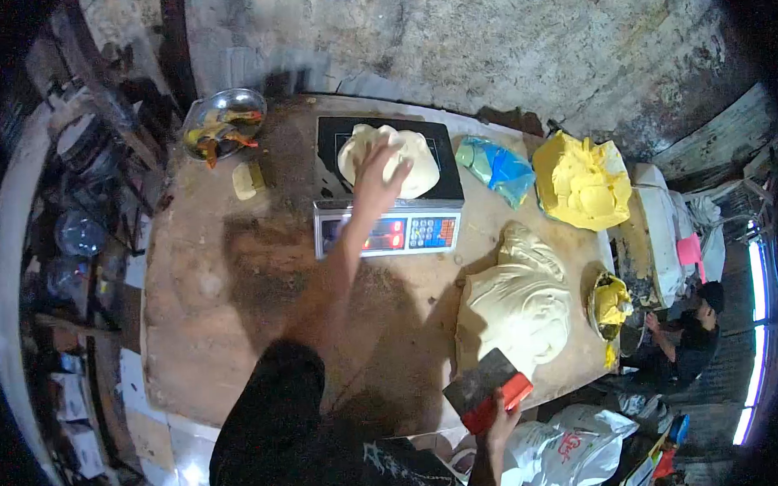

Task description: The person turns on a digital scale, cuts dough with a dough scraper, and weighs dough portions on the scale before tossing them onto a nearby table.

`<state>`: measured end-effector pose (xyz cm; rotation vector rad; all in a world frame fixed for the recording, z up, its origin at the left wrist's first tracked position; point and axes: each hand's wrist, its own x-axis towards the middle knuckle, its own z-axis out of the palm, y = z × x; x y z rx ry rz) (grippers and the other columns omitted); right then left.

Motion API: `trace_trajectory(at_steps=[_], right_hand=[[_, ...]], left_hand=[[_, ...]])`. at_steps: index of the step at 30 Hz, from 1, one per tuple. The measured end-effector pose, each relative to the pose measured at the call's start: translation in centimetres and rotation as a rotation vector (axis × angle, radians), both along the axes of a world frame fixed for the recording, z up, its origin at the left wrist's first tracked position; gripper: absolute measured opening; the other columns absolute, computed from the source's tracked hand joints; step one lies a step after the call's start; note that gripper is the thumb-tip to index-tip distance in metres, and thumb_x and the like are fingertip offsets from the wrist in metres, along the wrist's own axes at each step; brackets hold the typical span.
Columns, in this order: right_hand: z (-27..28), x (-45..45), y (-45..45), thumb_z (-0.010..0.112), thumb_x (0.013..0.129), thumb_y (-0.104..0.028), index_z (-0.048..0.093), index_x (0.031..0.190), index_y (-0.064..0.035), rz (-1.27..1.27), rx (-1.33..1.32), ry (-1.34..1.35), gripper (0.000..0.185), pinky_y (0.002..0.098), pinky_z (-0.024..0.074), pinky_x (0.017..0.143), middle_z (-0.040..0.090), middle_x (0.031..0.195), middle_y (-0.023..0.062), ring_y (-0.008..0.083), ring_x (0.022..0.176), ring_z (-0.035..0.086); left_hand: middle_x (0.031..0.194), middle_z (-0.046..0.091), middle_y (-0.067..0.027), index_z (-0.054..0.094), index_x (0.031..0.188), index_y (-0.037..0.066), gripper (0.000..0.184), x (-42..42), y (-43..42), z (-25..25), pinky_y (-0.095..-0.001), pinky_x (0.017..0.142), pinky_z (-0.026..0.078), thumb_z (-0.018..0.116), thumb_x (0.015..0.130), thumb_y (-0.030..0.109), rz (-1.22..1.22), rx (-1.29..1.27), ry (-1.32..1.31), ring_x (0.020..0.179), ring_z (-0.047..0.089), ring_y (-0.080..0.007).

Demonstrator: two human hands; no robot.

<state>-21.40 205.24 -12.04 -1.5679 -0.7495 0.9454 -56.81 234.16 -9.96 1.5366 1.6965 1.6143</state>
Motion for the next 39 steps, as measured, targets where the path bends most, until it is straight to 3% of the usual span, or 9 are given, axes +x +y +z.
trace_trajectory(at_steps=[4,13,21,26,28,31,32,35,39], right_hand=[[-4.2,6.5,-5.6,0.065,0.078,-0.012,0.051,0.097,-0.0047,-0.129,-0.003,-0.111,0.025,0.0249,0.0392,0.052,0.051,0.074,0.0001,0.01,0.06,0.047],[1.8,16.0,-14.6,0.068,0.076,-0.014,0.051,0.109,0.0019,-0.186,0.037,-0.2,0.04,0.0259,0.0435,0.062,0.058,0.091,0.0086,0.0141,0.071,0.052],[1.2,12.3,-12.8,0.062,0.077,-0.005,0.054,0.091,-0.0015,0.173,0.174,-0.036,0.016,0.0224,0.0392,0.059,0.053,0.074,-0.0009,0.0078,0.065,0.047],[4.9,2.0,-7.1,0.063,0.077,-0.014,0.057,0.098,0.0003,0.665,0.167,-0.362,0.027,0.0298,0.0459,0.06,0.06,0.075,0.0118,0.0179,0.064,0.055],[-0.8,-1.5,-3.1,0.062,0.079,-0.014,0.054,0.09,-0.0026,0.89,0.189,-1.091,0.018,0.03,0.0456,0.057,0.061,0.075,0.011,0.0158,0.067,0.058],[-2.8,-7.1,4.2,0.062,0.079,-0.017,0.053,0.088,-0.001,0.753,-0.094,-0.967,0.02,0.0289,0.0446,0.055,0.059,0.071,0.008,0.0149,0.062,0.056],[-2.6,-7.7,6.1,0.062,0.079,-0.017,0.053,0.088,-0.001,0.736,-0.095,-0.973,0.02,0.0289,0.0446,0.055,0.059,0.071,0.008,0.0149,0.062,0.056],[1.5,-9.5,9.6,0.059,0.081,-0.012,0.049,0.087,0.0006,0.588,0.22,-0.379,0.017,0.0244,0.0392,0.049,0.051,0.065,0.0019,0.0089,0.055,0.047],[5.8,-9.5,9.3,0.055,0.082,-0.008,0.049,0.09,-0.0004,0.449,0.033,-0.32,0.013,0.0228,0.0392,0.051,0.051,0.067,0.0012,0.0076,0.059,0.047]], left_hand=[[0.091,0.053,-0.0173,0.049,0.1,0.001,0.023,13.3,-16.6,-11.3,-0.0415,0.083,0.038,0.053,0.081,0.013,0.173,0.17,0.136,0.09,0.052,-0.0322],[0.108,0.046,-0.0175,0.046,0.1,0.004,0.032,35.7,-31.3,-13.7,-0.044,0.078,0.039,0.062,0.075,0.017,0.003,-0.058,0.297,0.092,0.048,-0.0328],[0.091,0.059,-0.018,0.056,0.107,0.011,0.034,28.9,-33.6,-16.1,-0.0395,0.062,0.046,0.063,0.074,0.014,-0.362,-0.261,-0.324,0.072,0.059,-0.0309],[0.08,0.057,-0.014,0.057,0.1,0.0,0.037,20.4,-39.9,-15.6,-0.0351,0.063,0.043,0.066,0.073,0.023,-0.215,-0.619,-0.065,0.067,0.052,-0.0232],[0.077,0.055,-0.0127,0.056,0.098,-0.002,0.038,19.5,-39.5,-16.2,-0.0345,0.064,0.043,0.066,0.073,0.025,-0.285,-0.766,-0.13,0.068,0.051,-0.0222],[0.073,0.054,-0.0093,0.057,0.091,-0.002,0.031,16.8,-36.0,-17.7,-0.035,0.064,0.043,0.064,0.077,0.025,-0.172,-0.638,-0.168,0.07,0.053,-0.0211],[0.077,0.054,-0.0083,0.055,0.093,-0.001,0.029,14.1,-33.6,-18.9,-0.0336,0.064,0.043,0.061,0.079,0.024,-0.214,-0.382,-0.699,0.073,0.053,-0.0197],[0.091,0.052,-0.0055,0.047,0.102,0.002,0.026,4.8,-23.9,-10.4,-0.0278,0.069,0.043,0.056,0.084,0.019,0.038,-0.124,-1.196,0.083,0.051,-0.0153],[0.109,0.047,-0.0159,0.04,0.112,-0.002,0.038,-1.4,-7.4,4.9,-0.0369,0.088,0.038,0.057,0.081,0.012,0.415,0.19,-0.26,0.101,0.048,-0.0267]])
